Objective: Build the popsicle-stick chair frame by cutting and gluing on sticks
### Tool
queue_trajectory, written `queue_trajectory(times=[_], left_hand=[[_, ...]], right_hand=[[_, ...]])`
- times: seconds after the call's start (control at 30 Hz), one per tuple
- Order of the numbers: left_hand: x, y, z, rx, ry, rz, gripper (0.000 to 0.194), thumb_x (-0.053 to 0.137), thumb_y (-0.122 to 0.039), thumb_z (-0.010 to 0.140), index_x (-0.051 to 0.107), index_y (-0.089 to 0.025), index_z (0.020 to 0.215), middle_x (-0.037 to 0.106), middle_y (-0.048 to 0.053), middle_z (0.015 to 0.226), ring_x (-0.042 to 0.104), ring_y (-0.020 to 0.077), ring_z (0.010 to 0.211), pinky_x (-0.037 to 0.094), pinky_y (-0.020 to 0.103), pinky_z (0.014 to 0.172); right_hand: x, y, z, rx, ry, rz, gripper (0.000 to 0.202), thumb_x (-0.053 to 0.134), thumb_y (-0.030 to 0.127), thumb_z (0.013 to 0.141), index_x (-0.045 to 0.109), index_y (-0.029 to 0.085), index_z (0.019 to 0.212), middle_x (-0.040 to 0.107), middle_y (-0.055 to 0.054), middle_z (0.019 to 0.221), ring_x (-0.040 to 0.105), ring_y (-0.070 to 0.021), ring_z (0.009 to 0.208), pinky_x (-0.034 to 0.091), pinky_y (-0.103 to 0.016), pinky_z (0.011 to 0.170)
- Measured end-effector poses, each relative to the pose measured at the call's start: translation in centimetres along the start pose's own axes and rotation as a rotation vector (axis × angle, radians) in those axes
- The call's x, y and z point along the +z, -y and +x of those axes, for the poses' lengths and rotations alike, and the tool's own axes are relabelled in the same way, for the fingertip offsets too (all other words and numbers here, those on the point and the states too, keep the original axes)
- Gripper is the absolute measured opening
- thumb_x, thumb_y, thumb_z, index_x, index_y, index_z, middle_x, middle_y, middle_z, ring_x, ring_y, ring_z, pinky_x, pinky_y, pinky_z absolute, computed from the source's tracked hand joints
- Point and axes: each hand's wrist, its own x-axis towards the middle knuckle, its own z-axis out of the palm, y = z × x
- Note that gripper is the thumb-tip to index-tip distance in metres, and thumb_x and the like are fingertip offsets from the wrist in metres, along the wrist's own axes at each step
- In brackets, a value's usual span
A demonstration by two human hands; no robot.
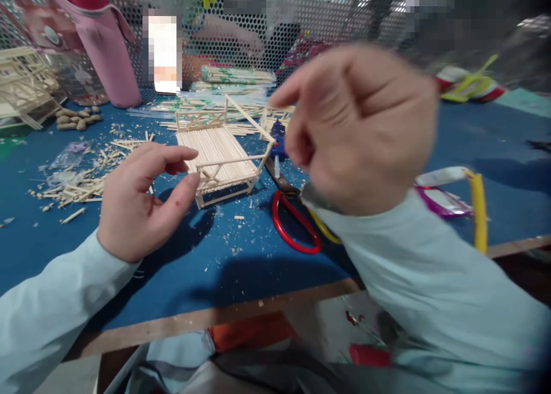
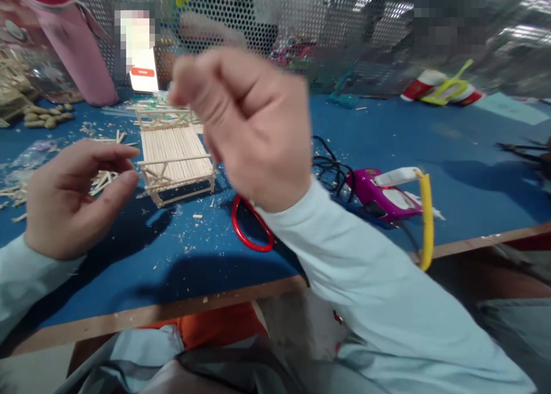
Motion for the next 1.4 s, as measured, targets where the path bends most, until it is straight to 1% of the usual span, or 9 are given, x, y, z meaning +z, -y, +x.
queue_trajectory(times=[0.13,0.23,0.33,0.43,0.73,1.07,1.17,1.27,1.4], left_hand=[[0.0,-0.4,0.1,0.042,-0.028,0.096,0.018,0.063,-0.029,0.081,0.064,-0.025,0.099,0.065,0.003,0.086,0.059,0.0182,0.082,0.049,0.032,0.08],[0.3,-0.5,0.2,0.045,-0.049,0.142,0.016,0.064,-0.029,0.08,0.065,-0.025,0.095,0.066,0.002,0.086,0.061,0.0179,0.081,0.05,0.032,0.077],[0.8,-0.3,0.3,0.097,-0.072,0.143,0.013,0.065,-0.026,0.078,0.065,-0.023,0.091,0.067,0.001,0.081,0.061,0.0172,0.075,0.051,0.032,0.071],[1.2,-0.1,0.2,0.126,-0.089,0.124,0.011,0.064,-0.023,0.077,0.066,-0.022,0.089,0.067,0.001,0.079,0.061,0.0165,0.072,0.051,0.031,0.069],[1.2,0.1,0.1,0.134,-0.101,0.044,0.012,0.065,-0.024,0.079,0.067,-0.022,0.091,0.068,0.002,0.08,0.062,0.018,0.073,0.049,0.033,0.07],[1.1,0.3,0.1,0.151,-0.098,0.048,0.009,0.065,-0.023,0.08,0.069,-0.023,0.088,0.068,0.003,0.081,0.062,0.0184,0.075,0.049,0.033,0.069],[1.2,0.4,0.0,0.135,-0.082,0.027,0.014,0.066,-0.024,0.079,0.068,-0.022,0.093,0.067,0.003,0.082,0.062,0.0179,0.075,0.05,0.033,0.07],[1.5,0.6,-0.2,0.052,-0.042,-0.075,0.031,0.069,-0.025,0.076,0.063,-0.023,0.107,0.066,0.002,0.087,0.062,0.0178,0.078,0.05,0.034,0.076],[2.3,0.5,-0.2,-0.104,0.016,-0.354,0.055,0.073,-0.024,0.072,0.051,-0.023,0.122,0.063,0.003,0.092,0.063,0.0188,0.085,0.052,0.036,0.08]], right_hand=[[1.4,-1.3,-2.4,-0.036,0.126,-0.259,0.02,0.054,0.021,0.089,0.073,0.02,0.097,0.062,0.002,0.06,0.056,-0.0079,0.057,0.046,-0.024,0.064],[2.1,-2.0,-3.3,-0.037,0.178,-0.301,0.026,0.055,0.017,0.087,0.072,0.014,0.106,0.067,0.002,0.064,0.057,-0.0078,0.055,0.047,-0.022,0.063],[2.3,-2.4,-3.3,-0.098,0.155,-0.285,0.023,0.057,0.014,0.084,0.073,0.009,0.1,0.071,0.001,0.068,0.058,-0.0066,0.053,0.047,-0.02,0.06],[2.4,-2.6,-3.1,-0.13,0.138,-0.274,0.019,0.059,0.013,0.083,0.074,0.01,0.094,0.073,0.0,0.072,0.061,-0.0068,0.058,0.047,-0.018,0.062],[2.5,-2.9,-3.3,-0.094,0.151,-0.269,0.019,0.058,0.016,0.086,0.075,0.017,0.095,0.076,-0.002,0.087,0.069,-0.0109,0.07,0.052,-0.021,0.068],[2.5,-3.0,-3.3,-0.091,0.162,-0.249,0.018,0.058,0.016,0.086,0.074,0.017,0.092,0.076,-0.001,0.087,0.071,-0.0129,0.079,0.052,-0.023,0.071],[2.6,-2.8,-3.3,-0.079,0.157,-0.246,0.016,0.058,0.017,0.084,0.073,0.017,0.092,0.072,0.001,0.074,0.066,-0.0103,0.066,0.05,-0.023,0.066],[2.6,-2.4,-3.4,-0.033,0.117,-0.2,0.017,0.059,0.015,0.081,0.067,0.017,0.095,0.059,0.006,0.059,0.052,-0.0066,0.051,0.046,-0.022,0.058],[2.5,-2.1,-3.4,0.041,0.024,-0.132,0.011,0.055,0.012,0.076,0.059,0.02,0.083,0.049,0.006,0.061,0.043,-0.0055,0.05,0.041,-0.021,0.053]])
